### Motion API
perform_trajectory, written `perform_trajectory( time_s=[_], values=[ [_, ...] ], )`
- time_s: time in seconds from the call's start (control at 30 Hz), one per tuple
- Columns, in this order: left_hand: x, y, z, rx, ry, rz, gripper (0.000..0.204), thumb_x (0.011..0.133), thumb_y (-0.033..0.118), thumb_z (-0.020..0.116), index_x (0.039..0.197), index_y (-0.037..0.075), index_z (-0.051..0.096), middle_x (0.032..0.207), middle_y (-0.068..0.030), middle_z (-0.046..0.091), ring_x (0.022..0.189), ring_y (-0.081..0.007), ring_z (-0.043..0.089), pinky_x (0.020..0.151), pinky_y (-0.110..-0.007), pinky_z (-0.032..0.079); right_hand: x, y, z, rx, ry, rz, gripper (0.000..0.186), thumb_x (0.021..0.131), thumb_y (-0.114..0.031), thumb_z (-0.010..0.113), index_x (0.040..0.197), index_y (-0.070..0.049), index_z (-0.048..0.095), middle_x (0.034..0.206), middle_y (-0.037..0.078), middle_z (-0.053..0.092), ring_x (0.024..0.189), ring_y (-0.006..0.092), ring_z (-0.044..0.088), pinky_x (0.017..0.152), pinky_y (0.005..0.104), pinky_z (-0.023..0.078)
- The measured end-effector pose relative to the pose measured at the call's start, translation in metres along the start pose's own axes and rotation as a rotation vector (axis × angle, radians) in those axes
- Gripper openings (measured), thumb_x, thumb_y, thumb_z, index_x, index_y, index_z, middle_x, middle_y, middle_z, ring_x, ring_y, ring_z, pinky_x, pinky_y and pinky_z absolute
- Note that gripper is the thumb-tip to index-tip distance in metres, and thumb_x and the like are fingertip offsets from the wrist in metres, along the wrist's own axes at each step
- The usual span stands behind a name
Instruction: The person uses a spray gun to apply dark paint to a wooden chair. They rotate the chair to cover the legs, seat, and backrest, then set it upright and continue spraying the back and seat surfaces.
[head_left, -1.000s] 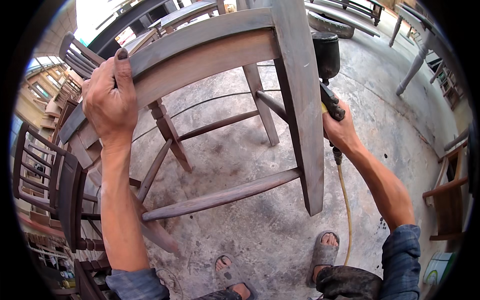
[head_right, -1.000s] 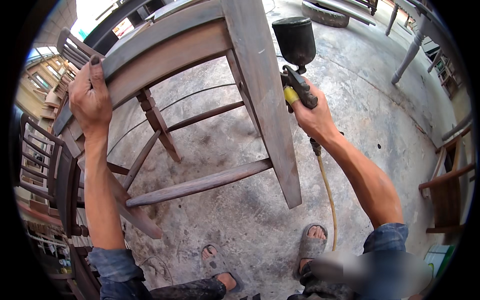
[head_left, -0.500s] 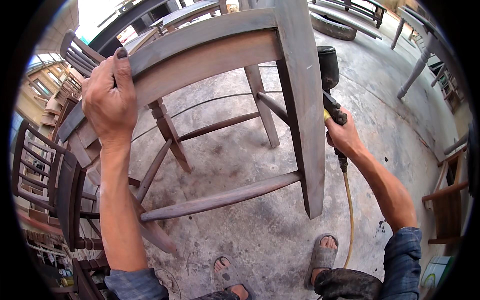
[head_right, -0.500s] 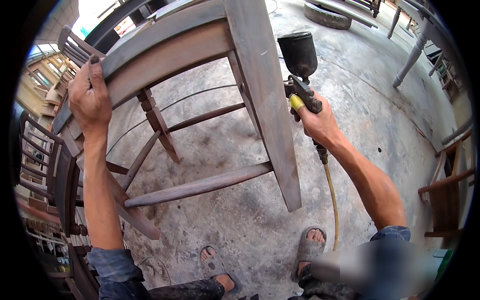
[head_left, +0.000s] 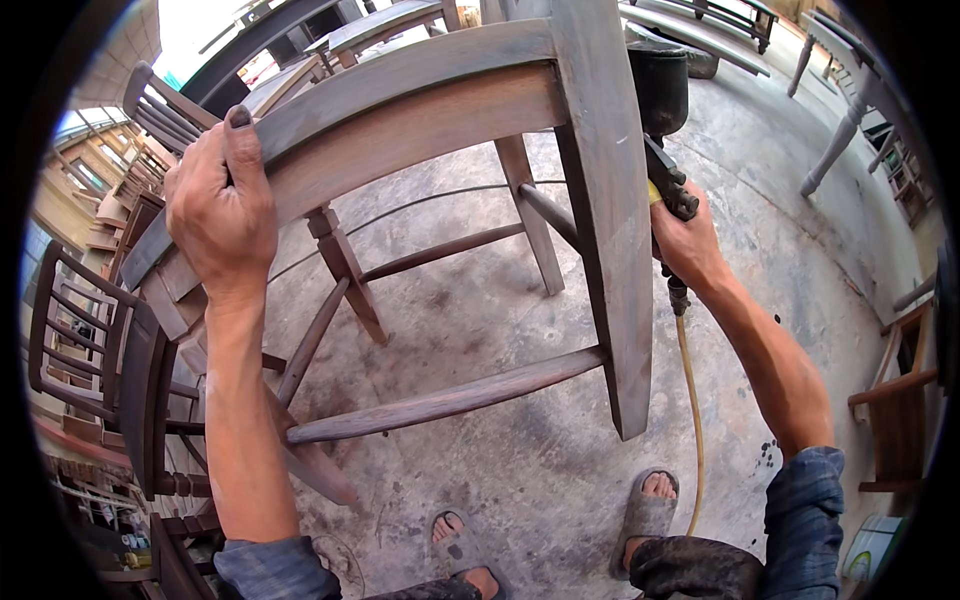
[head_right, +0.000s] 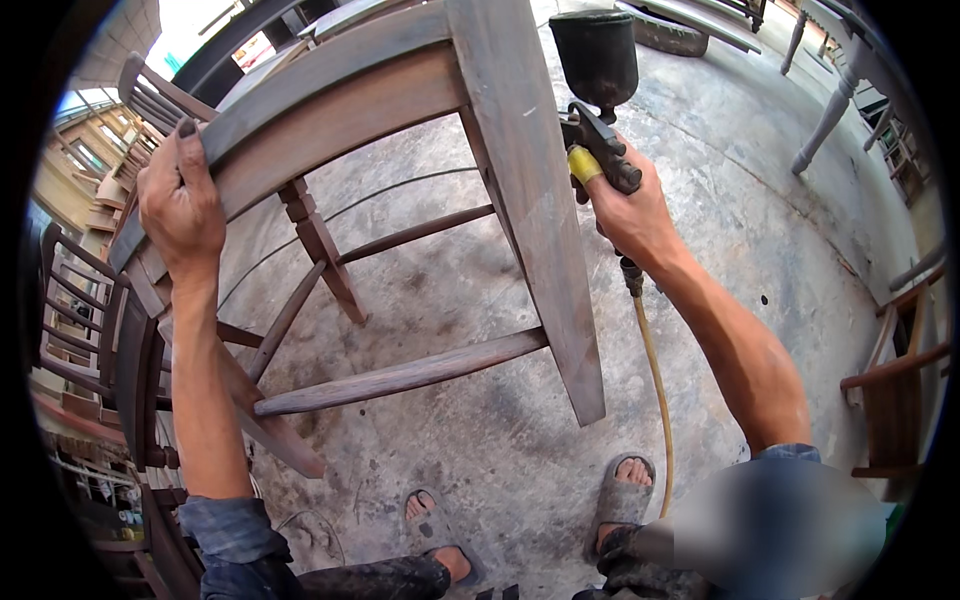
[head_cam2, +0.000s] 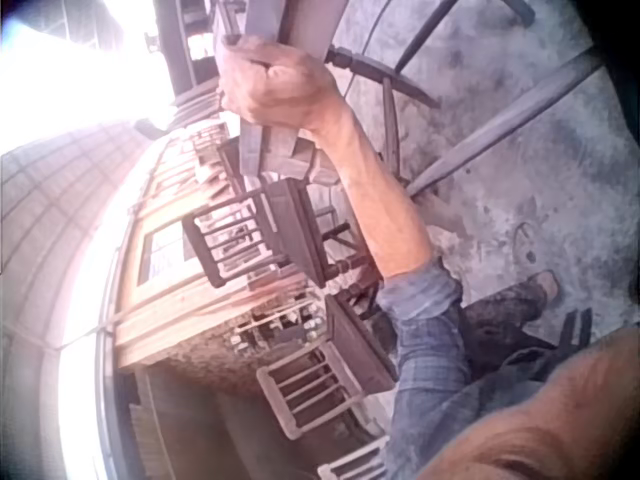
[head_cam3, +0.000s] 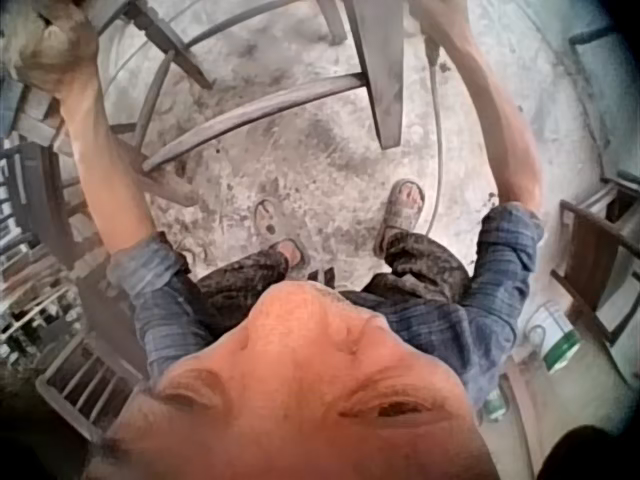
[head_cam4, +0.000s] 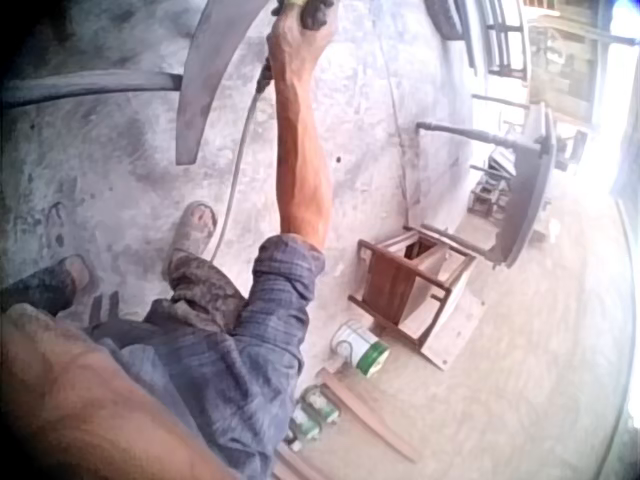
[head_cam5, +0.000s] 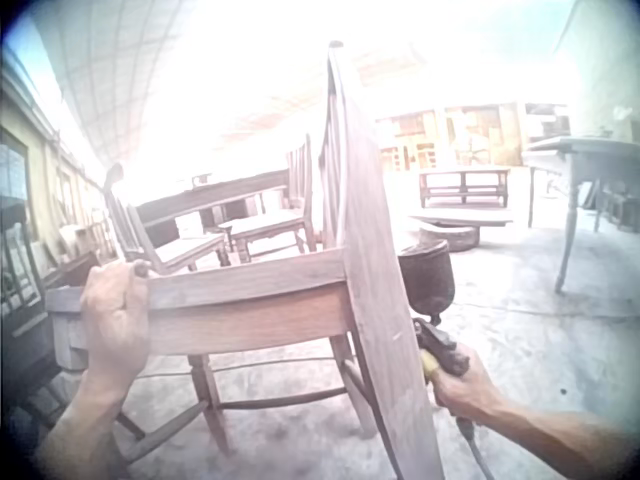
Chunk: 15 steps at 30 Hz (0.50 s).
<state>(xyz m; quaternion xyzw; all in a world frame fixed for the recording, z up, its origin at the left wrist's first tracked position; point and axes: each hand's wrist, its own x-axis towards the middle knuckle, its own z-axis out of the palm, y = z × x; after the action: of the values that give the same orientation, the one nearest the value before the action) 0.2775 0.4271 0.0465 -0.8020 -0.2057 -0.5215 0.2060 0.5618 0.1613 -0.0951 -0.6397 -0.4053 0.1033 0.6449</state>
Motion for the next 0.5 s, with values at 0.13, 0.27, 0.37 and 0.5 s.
perform_trajectory(
  time_s=[0.13,0.27,0.37,0.5],
  values=[
    [0.0,0.002,-0.004,-0.003,-0.004,-0.001,0.04,0.107,0.038,0.052,0.11,0.006,0.076,0.101,-0.0164,0.074,0.094,-0.0341,0.066,0.086,-0.041,0.051,-0.003,0.008,-0.003,-0.036,-0.04,0.017,0.022,0.1,-0.017,0.062,0.118,-0.003,0.066,0.077,0.0,0.062,0.06,0.0059,0.051,0.052,0.0248,0.041],
    [-0.002,0.002,-0.004,0.004,-0.013,-0.012,0.04,0.107,0.038,0.052,0.111,0.006,0.076,0.101,-0.016,0.074,0.093,-0.0332,0.066,0.085,-0.041,0.051,-0.014,0.008,-0.012,-0.054,-0.076,0.176,0.023,0.1,-0.019,0.062,0.118,-0.004,0.065,0.075,0.0,0.061,0.058,0.0056,0.05,0.05,0.025,0.039],
    [-0.002,0.003,-0.006,-0.006,-0.016,-0.012,0.04,0.107,0.038,0.052,0.111,0.006,0.076,0.1,-0.0158,0.074,0.092,-0.0334,0.065,0.085,-0.041,0.051,-0.021,0.01,-0.018,-0.082,-0.107,0.216,0.023,0.1,-0.019,0.062,0.118,-0.004,0.065,0.074,0.0,0.06,0.055,0.0054,0.048,0.048,0.0253,0.038],
    [-0.003,0.003,-0.007,-0.01,0.014,0.014,0.039,0.107,0.038,0.052,0.11,0.006,0.075,0.1,-0.0155,0.073,0.091,-0.0338,0.065,0.084,-0.041,0.051,-0.02,0.008,-0.017,-0.106,-0.099,0.311,0.023,0.1,-0.019,0.061,0.118,-0.004,0.065,0.073,0.0,0.06,0.052,0.0054,0.045,0.046,0.0256,0.036]
  ],
)
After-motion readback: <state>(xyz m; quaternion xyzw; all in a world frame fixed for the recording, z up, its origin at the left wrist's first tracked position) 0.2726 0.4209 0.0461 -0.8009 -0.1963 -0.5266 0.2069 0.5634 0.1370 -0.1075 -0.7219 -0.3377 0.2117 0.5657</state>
